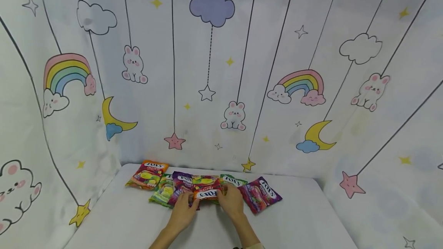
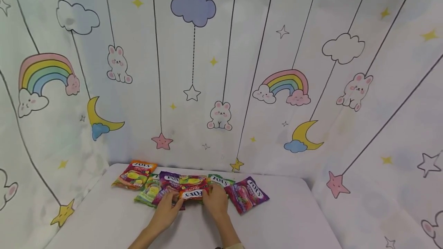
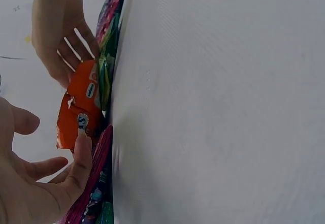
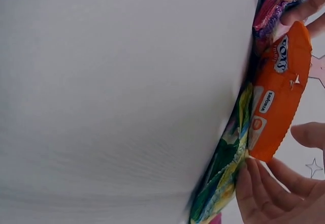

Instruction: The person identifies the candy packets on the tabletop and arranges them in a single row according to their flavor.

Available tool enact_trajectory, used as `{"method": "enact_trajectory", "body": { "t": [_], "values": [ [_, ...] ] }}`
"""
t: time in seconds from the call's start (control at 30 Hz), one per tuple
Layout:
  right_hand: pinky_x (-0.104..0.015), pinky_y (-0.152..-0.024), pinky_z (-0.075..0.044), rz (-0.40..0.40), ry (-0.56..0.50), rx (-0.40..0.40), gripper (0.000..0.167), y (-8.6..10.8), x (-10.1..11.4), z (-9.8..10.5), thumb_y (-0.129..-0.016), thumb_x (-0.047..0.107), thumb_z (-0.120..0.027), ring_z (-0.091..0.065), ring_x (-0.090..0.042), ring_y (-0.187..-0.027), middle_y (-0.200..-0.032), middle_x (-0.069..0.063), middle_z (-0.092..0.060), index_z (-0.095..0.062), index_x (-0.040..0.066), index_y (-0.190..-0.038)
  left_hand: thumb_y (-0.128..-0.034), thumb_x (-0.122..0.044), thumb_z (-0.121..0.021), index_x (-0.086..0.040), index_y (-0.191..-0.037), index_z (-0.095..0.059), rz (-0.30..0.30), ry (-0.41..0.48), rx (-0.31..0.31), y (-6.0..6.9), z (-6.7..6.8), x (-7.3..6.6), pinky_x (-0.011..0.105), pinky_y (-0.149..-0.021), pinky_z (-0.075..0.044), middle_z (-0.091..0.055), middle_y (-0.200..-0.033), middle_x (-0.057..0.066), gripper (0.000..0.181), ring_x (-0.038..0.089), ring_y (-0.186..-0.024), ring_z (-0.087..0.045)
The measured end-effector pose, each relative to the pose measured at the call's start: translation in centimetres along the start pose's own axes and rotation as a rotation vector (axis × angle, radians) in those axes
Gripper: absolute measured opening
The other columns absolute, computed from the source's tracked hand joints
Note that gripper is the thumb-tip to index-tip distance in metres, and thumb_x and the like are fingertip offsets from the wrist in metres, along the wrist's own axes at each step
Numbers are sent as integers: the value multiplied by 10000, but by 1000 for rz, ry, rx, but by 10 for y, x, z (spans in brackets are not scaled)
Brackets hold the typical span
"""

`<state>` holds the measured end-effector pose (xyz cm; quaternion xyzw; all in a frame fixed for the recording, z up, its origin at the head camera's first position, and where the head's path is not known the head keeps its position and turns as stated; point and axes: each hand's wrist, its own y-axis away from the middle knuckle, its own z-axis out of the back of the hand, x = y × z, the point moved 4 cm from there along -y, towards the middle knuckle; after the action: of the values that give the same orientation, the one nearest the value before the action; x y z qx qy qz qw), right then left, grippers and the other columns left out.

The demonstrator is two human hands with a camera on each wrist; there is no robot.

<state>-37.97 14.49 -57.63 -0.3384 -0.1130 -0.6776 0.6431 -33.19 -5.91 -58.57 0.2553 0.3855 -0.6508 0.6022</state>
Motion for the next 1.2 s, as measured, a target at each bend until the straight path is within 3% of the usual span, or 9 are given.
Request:
{"method": "enact_trajectory", "body": {
  "t": [0.37,0.67,0.83,0.97,1.07,1.2],
  "values": [
    [-434,-800,-563,14,16,37,364,-10,3,-3,-904,325,-795,-676,-198,-888,-970,-40,-722,-745,69,-1159,-1045,-296,-620,85,-1365,-558,36,26,41,-6,-2,3,340,-693,-457,-601,-930,35,501,148,-790,-543],
    [-423,-766,-556,21,37,52,364,-20,4,-6,-918,344,-776,-651,-186,-844,-929,-37,-705,-750,48,-1128,-1048,-251,-590,166,-1381,-492,68,112,56,-9,-9,1,334,-423,-461,-665,-831,73,543,151,-432,-561],
    [-403,-697,-514,56,24,64,349,-27,2,-9,-920,318,-766,-589,-165,-769,-863,-25,-664,-745,23,-1105,-1046,-198,-573,141,-1287,-577,67,64,6,-11,-10,0,333,-440,-460,-671,-823,83,416,148,-457,-553],
    [-397,-693,-518,70,67,72,301,-32,0,-11,-916,330,-756,-603,-170,-762,-861,-28,-680,-750,50,-1026,-1035,-173,-577,105,-1172,-651,48,17,-37,-14,-9,-2,362,-535,-470,-640,-757,42,319,153,-576,-562],
    [-412,-714,-538,59,87,74,272,-35,0,-11,-910,347,-763,-634,-180,-775,-867,-28,-706,-748,80,-962,-1032,-171,-577,90,-1127,-675,54,14,-48,-14,-9,-2,372,-597,-478,-632,-746,21,294,154,-650,-564],
    [-438,-742,-544,34,74,93,255,-38,0,-12,-915,347,-770,-653,-194,-785,-854,-19,-719,-758,94,-936,-1043,-163,-550,75,-1083,-689,71,49,-40,-14,-10,1,341,-554,-467,-629,-692,1,279,142,-587,-564]
  ]
}}
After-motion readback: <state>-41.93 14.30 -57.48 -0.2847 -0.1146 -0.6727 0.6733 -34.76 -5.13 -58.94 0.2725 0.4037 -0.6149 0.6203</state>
